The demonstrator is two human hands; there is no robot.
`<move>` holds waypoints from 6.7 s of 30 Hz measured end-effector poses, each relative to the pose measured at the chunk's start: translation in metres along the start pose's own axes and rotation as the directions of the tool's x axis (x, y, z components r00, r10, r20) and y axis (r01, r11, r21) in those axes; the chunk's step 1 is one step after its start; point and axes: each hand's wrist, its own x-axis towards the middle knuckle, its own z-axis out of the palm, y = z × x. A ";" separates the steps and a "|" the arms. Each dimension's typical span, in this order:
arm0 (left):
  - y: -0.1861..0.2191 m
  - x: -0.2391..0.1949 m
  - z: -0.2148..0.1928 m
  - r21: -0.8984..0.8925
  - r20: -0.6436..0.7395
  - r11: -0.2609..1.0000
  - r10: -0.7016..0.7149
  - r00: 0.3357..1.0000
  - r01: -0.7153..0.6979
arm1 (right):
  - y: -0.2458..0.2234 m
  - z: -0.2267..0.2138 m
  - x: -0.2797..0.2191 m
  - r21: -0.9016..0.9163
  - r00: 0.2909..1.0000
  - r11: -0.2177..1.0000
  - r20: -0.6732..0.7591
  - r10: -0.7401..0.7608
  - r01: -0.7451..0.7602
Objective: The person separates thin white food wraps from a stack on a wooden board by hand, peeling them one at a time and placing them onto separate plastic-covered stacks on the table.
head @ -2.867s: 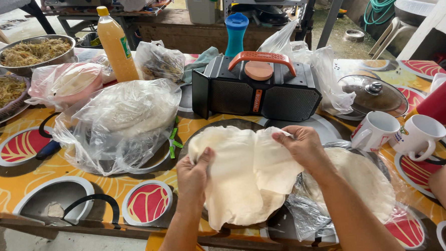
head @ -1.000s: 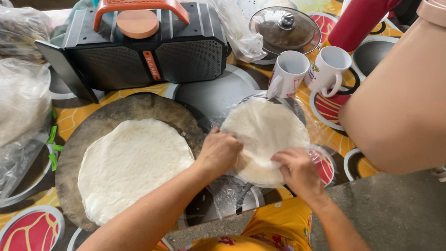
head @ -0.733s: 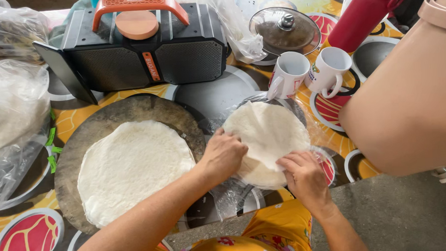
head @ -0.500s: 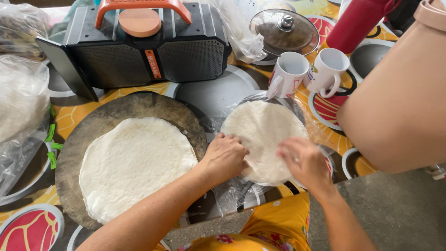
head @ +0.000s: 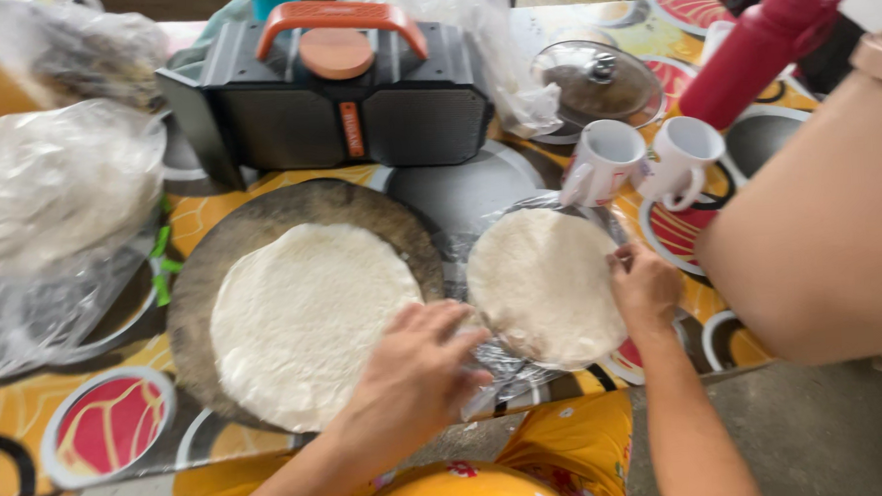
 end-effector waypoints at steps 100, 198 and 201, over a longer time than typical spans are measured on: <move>-0.034 -0.201 -0.040 -0.227 -0.428 0.890 -0.455 0.781 0.395 | -0.169 -0.036 -0.221 0.512 0.487 0.134 0.854 -0.182 -0.849; -0.020 -0.180 -0.032 -0.725 -0.345 0.590 -0.758 0.553 0.355 | -0.267 -0.055 -0.233 0.689 0.554 0.590 0.710 -0.435 -0.420; -0.036 -0.171 -0.042 -0.444 -0.463 0.793 -0.601 0.652 0.416 | -0.250 -0.041 -0.219 0.592 0.435 0.468 0.803 -0.406 -0.656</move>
